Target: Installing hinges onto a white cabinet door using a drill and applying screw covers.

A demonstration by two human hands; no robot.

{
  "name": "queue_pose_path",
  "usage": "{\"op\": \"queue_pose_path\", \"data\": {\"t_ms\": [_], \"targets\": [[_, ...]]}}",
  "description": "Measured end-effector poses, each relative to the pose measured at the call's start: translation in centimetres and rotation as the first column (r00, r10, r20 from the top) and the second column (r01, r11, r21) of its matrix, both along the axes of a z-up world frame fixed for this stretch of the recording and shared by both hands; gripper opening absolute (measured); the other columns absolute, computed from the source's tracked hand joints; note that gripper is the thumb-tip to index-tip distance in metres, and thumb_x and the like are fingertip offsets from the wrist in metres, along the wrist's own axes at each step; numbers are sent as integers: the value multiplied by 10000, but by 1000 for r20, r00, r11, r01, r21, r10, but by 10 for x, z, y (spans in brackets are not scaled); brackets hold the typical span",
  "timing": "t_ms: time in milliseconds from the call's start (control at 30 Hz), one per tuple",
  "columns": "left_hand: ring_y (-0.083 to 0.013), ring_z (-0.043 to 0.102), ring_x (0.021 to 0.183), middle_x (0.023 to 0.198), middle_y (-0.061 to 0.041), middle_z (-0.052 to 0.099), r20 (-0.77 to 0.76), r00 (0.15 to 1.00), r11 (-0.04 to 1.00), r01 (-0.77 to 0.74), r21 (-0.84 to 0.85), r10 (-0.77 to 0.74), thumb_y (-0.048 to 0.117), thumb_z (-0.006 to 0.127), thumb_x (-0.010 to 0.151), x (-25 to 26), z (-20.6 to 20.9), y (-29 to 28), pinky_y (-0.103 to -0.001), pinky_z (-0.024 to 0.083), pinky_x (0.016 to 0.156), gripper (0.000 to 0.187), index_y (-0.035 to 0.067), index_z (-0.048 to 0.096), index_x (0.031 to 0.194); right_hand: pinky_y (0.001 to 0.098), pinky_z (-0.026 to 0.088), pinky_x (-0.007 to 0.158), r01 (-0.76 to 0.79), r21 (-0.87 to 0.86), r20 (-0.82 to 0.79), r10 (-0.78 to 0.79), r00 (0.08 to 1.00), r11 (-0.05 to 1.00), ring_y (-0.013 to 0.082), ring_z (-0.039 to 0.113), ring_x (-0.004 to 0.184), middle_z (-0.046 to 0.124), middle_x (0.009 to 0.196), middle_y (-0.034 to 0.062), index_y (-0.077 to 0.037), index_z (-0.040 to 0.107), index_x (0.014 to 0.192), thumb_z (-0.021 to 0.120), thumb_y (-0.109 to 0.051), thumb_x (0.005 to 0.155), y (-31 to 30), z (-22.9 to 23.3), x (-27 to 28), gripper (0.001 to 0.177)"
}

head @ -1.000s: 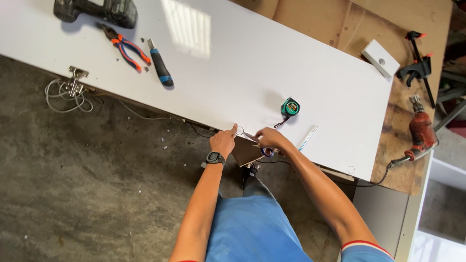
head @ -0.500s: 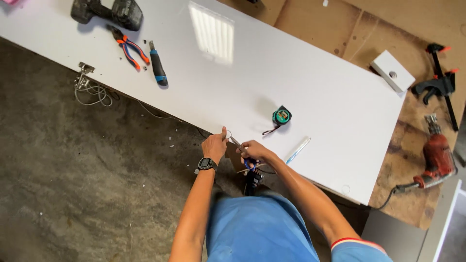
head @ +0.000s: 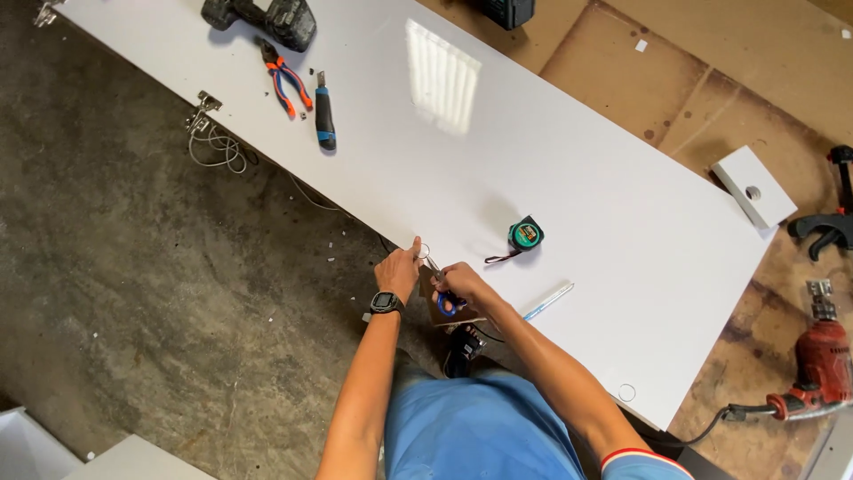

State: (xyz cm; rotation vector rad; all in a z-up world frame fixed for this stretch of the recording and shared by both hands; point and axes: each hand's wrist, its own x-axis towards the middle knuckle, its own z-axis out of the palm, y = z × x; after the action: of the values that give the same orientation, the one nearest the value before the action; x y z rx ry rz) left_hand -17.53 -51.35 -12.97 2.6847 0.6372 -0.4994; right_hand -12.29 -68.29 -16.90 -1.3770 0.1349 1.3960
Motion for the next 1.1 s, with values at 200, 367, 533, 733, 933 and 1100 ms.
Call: {"op": "queue_pose_path", "data": {"t_ms": [200, 367, 533, 733, 933, 1100], "targets": [[-311, 688, 888, 1037, -112, 671, 83, 996, 998, 11, 54, -16, 317, 657, 970, -1, -17, 0, -456, 553, 747, 514, 323, 541, 1471, 362, 443, 379, 138, -89, 99, -129, 987, 986, 205, 561, 402, 694, 737, 147, 82, 646, 1085, 528, 40, 894, 19, 40, -32, 229], [-309, 696, 904, 1078, -112, 674, -1, 1000, 1000, -13, 28, 13, 336, 663, 961, 1, -7, -3, -453, 559, 758, 516, 340, 541, 1462, 355, 508, 448, 33, -191, 424, 52, 904, 981, 213, 633, 463, 722, 716, 105, 12, 638, 1100, 574, -33, 922, 9, 44, -37, 195], [-338, 685, 907, 1074, -143, 679, 42, 999, 996, 27, 83, -30, 361, 666, 983, 7, -8, 1, -461, 558, 732, 476, 305, 567, 1445, 352, 533, 500, 11, -302, 592, 178, 786, 953, 211, 663, 515, 732, 732, 73, -44, 637, 1126, 602, -106, 955, 3, 9, -47, 186], [-298, 700, 886, 1028, -114, 687, -86, 995, 997, 54, 57, -49, 358, 660, 969, 12, 7, 1, -445, 569, 719, 500, 333, 555, 1457, 408, 507, 510, -93, -149, 189, 120, 975, 985, 238, 650, 562, 749, 741, 100, -60, 697, 1148, 616, -207, 982, -13, 4, -1, 236], [-293, 693, 896, 1006, -95, 694, -45, 999, 999, -16, 33, 18, 357, 660, 970, 9, 6, 0, -444, 568, 728, 514, 343, 544, 1471, 423, 565, 695, -356, -443, 506, 557, 659, 823, 259, 754, 745, 777, 801, 105, -152, 643, 1227, 638, -192, 883, -3, 84, 27, 346], [-298, 690, 905, 1015, -86, 688, -37, 996, 997, -77, -21, 76, 343, 656, 973, 8, 10, -1, -446, 570, 750, 490, 362, 555, 1452, 448, 573, 669, -377, -710, 518, 803, 294, 595, 317, 743, 780, 755, 853, 146, -76, 760, 1002, 620, -97, 849, 18, 65, 39, 208]]}}
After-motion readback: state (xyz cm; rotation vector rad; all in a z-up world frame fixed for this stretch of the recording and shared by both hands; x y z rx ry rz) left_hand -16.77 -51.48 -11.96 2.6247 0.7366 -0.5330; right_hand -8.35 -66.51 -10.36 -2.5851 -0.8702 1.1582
